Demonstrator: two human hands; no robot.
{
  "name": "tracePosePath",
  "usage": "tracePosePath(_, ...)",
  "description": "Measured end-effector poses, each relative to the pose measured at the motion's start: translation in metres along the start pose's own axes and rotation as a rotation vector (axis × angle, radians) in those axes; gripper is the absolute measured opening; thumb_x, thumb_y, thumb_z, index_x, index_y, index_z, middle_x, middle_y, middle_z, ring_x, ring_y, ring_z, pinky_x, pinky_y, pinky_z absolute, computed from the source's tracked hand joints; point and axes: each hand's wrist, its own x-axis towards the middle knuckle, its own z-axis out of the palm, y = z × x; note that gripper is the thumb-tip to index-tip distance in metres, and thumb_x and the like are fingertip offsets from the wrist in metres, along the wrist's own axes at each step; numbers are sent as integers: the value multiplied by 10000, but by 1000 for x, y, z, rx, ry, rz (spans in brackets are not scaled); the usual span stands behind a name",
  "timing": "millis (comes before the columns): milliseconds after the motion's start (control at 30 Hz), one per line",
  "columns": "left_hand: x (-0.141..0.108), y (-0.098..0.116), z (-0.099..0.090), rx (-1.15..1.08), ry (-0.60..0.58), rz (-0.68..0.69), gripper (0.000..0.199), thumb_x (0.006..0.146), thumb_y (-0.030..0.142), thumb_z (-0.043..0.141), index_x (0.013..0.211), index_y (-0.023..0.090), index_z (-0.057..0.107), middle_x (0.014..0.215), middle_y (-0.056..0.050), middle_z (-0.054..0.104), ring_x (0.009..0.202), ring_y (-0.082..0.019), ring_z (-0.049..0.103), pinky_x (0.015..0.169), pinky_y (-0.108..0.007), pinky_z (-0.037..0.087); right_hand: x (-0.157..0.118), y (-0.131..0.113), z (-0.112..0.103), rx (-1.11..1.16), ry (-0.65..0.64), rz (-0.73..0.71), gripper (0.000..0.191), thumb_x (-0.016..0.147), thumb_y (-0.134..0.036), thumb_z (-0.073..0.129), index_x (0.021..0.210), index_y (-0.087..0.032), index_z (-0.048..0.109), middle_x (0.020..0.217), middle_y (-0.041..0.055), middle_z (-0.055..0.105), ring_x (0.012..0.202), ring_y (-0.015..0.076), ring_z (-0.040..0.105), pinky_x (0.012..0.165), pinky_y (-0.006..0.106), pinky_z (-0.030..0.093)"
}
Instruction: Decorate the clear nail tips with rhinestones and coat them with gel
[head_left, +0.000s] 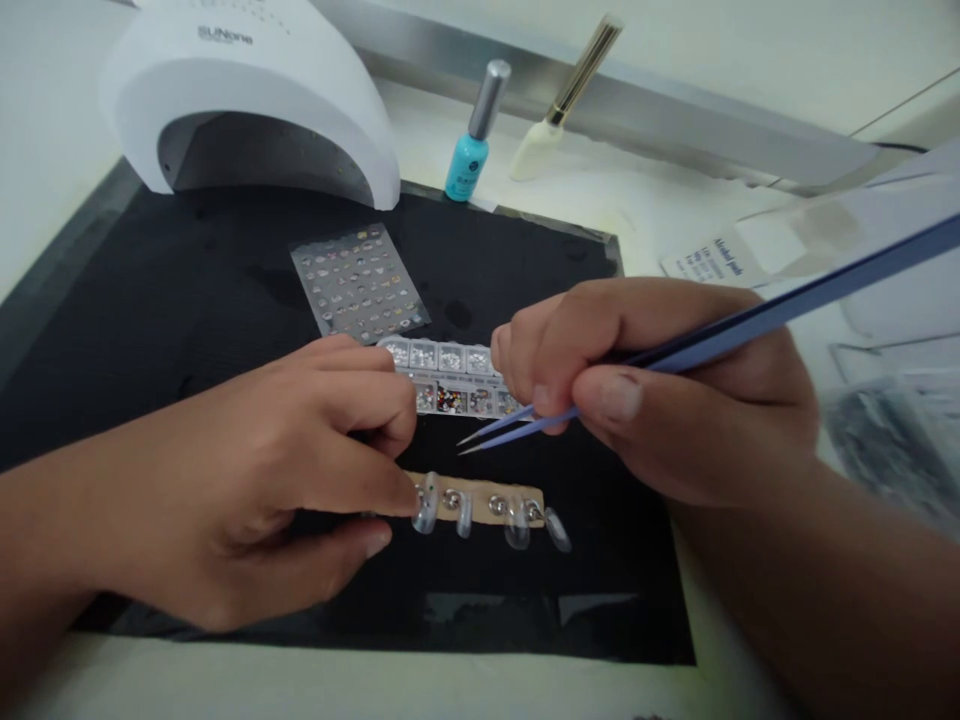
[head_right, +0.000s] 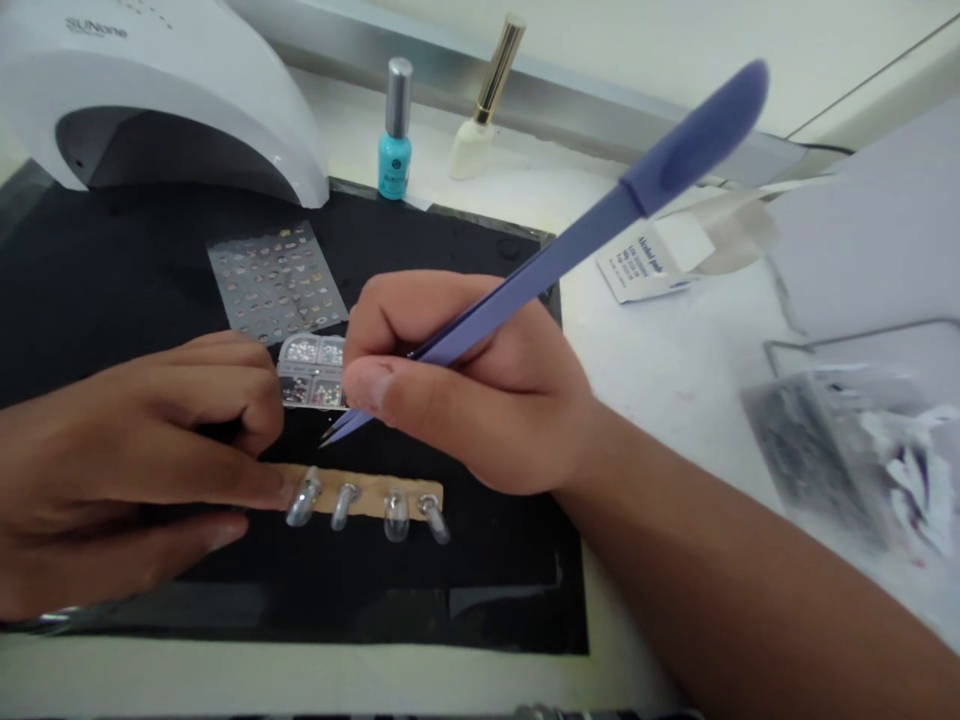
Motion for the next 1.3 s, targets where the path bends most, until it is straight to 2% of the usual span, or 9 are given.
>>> tracePosePath(433,0,-1,1,-2,-11,-8,225,926,100,529,733,166,622,849,-25,522,755,-147,501,754,-343,426,0,1,-2,23,-2,-4,319,992,-341,687,782,-105,638,649,-34,526,600,80,477,594,276,409)
tracePosePath(667,-2,-1,1,-29,27,-13,173,922,101,542,841,194,663,858,-20,514,755,-155,495,746,-347,418,-1,2,-2,36,-1,9,300,987,-345,681,794,-120,640,660,-38,537,602,83,480,605,276,427)
tracePosePath(833,0,0,0,-20,39,-9,176,908,86,554,859,195,683,834,-14,521,749,-153,499,753,-332,425,-1,3,-3,39,-18,-7,215,1001,-223,618,810,-127,638,675,-30,555,617,91,510,604,277,426)
tracePosePath(900,0,-2,0,-25,58,-11,175,897,72,555,889,195,679,824,-7,526,742,-146,501,742,-314,424,0,4,-3,23,-21,-1,238,1007,-258,619,799,-144,628,675,-29,552,617,94,511,598,275,426)
tracePosePath(1033,-2,-12,0,-23,208,-41,117,916,99,554,860,193,596,826,7,525,737,-132,501,702,-284,411,2,9,-1,21,24,-18,308,980,-352,680,762,-145,609,660,-30,547,583,85,494,533,242,395)
tracePosePath(1167,-5,-28,-2,16,386,-169,177,915,132,584,784,196,483,775,32,496,716,-125,486,668,-271,392,2,11,0,59,79,-7,336,961,-390,696,772,-128,603,657,-31,546,557,68,491,480,192,374)
tracePosePath(1233,-5,-34,-1,-27,476,-276,181,915,184,592,775,197,477,760,35,493,720,-129,485,678,-269,398,2,6,-1,41,95,8,339,945,-393,707,765,-126,602,647,-30,548,548,64,496,479,182,392)
tracePosePath(1300,-5,-38,2,-23,519,-295,153,928,211,572,797,193,494,772,31,505,715,-128,485,672,-265,407,2,-3,-3,3,118,18,334,925,-387,717,748,-128,601,636,-29,549,537,64,492,478,182,397)
